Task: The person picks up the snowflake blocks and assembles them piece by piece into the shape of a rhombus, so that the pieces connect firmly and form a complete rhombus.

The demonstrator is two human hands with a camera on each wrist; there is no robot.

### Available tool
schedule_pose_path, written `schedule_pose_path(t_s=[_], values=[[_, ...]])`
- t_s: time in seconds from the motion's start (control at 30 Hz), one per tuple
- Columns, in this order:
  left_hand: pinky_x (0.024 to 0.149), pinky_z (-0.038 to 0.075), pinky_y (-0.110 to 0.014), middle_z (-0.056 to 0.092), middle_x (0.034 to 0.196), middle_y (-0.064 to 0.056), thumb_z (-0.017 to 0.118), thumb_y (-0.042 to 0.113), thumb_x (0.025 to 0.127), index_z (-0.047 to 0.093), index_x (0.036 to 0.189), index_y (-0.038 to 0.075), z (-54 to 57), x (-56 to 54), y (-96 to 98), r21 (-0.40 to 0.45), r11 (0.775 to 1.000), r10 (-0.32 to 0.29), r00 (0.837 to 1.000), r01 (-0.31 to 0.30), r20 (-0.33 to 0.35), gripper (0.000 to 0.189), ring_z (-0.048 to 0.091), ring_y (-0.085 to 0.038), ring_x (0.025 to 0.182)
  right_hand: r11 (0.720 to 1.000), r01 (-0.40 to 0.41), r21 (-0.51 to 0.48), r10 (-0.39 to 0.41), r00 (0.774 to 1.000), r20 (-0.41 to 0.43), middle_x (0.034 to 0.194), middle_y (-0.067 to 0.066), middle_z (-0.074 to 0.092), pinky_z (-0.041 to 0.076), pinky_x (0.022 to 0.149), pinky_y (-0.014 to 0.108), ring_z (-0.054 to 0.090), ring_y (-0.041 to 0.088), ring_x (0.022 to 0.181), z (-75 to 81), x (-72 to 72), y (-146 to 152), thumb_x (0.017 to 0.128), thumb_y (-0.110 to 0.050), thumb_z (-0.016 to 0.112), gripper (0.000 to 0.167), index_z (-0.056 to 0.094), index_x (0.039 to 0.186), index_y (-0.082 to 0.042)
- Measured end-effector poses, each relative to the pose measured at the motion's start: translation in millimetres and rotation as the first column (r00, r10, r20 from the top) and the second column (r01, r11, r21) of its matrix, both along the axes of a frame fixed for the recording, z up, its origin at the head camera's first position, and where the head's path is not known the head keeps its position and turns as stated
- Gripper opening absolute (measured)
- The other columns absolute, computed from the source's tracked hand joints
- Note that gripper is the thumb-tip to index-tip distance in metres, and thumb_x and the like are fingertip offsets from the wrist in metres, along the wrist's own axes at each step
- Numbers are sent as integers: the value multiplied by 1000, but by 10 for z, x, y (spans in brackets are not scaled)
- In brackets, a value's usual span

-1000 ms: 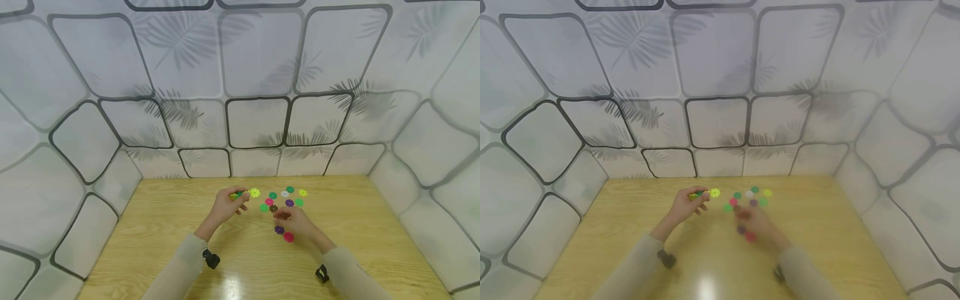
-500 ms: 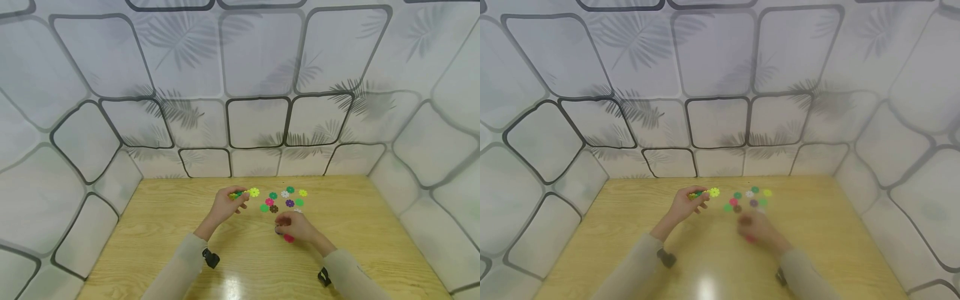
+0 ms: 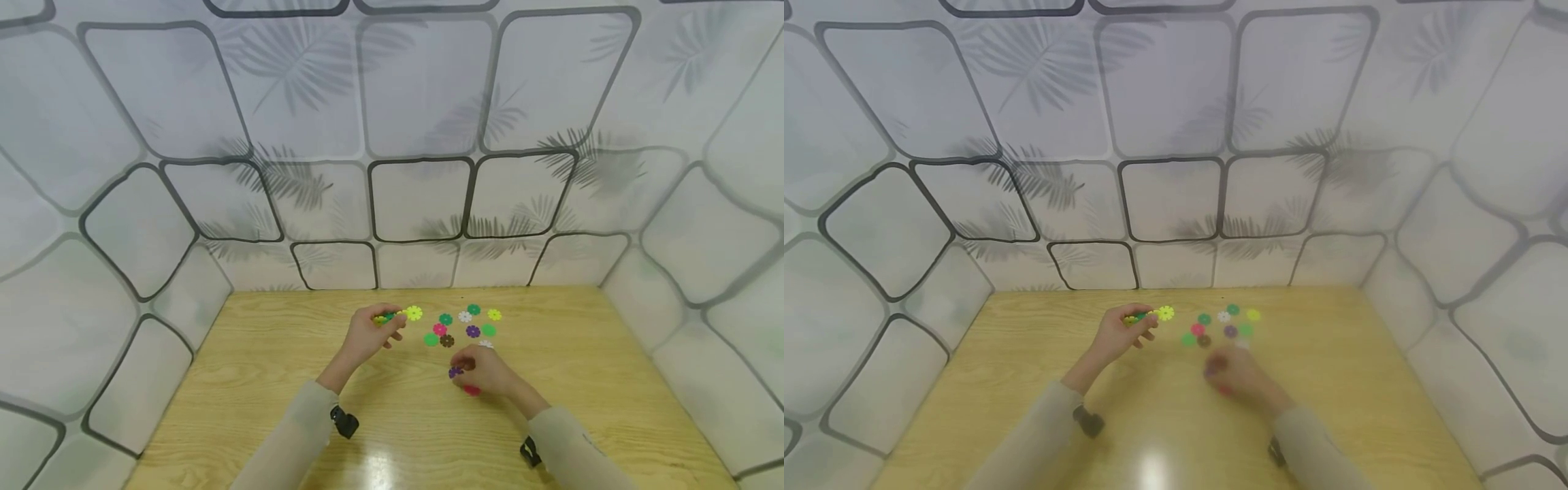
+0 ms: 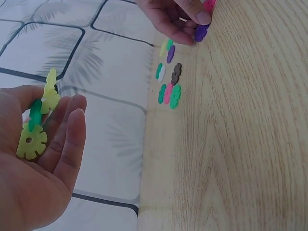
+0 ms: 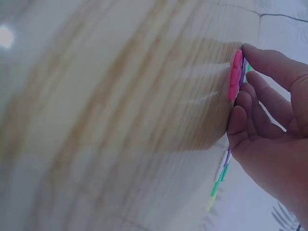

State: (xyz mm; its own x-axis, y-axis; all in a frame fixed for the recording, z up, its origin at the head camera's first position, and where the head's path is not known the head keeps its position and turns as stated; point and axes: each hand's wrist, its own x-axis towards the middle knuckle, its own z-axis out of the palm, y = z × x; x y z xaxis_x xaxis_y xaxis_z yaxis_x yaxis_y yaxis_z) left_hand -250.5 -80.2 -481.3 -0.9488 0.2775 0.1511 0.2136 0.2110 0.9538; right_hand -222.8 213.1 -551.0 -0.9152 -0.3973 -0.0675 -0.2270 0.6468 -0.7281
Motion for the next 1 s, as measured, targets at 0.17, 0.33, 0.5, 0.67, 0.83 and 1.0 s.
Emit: schedule_pose_path(t_s=[0.17,0.33,0.5,0.67,0.83,1.0], values=[[57,62,-29,79,106,-21,73,22,102,73,125,1,13,9,-3,4,1000,3,1000,-3,4,32,80,-36,82,999,15,33,-14,1000,-20,99,0,66,51,77,23,58,13,90,20,8,-30,86,-18,87,27,77,109,-7],[57,62,-28,79,106,-21,73,21,102,73,126,1,21,16,0,3,1000,3,1000,-3,6,31,80,-36,82,1000,9,29,-8,1000,-29,96,1,64,50,74,24,56,14,87,53,19,-52,85,-18,87,25,77,105,-7],[56,62,-28,79,105,-22,73,21,102,73,126,0,14,12,3,2,1000,8,1000,-8,3,32,80,-35,81,1000,-8,14,8,1000,-13,94,0,66,52,72,23,58,14,85,61,-3,-51,87,-14,85,22,71,103,-8],[56,62,-28,79,104,-22,73,21,102,73,128,0,16,8,-4,-2,1000,11,1000,-11,7,33,80,-35,81,1000,-13,-7,12,1000,-24,96,0,71,57,77,24,64,13,89,102,0,-55,93,-7,76,17,72,109,-6],[57,62,-29,79,102,-23,72,20,102,72,129,-1,19,9,-14,-7,1000,12,1000,-12,12,34,79,-34,75,998,39,-46,-42,996,-84,100,3,75,59,82,27,69,15,93,198,5,-74,96,-5,72,15,74,111,-6],[57,63,-31,79,101,-24,71,18,102,72,129,-1,16,10,-18,-11,1000,9,1000,-9,11,33,79,-33,72,983,88,-161,-111,984,-141,101,7,77,59,80,22,72,17,92,318,-25,-96,97,-3,71,12,74,109,-4]])
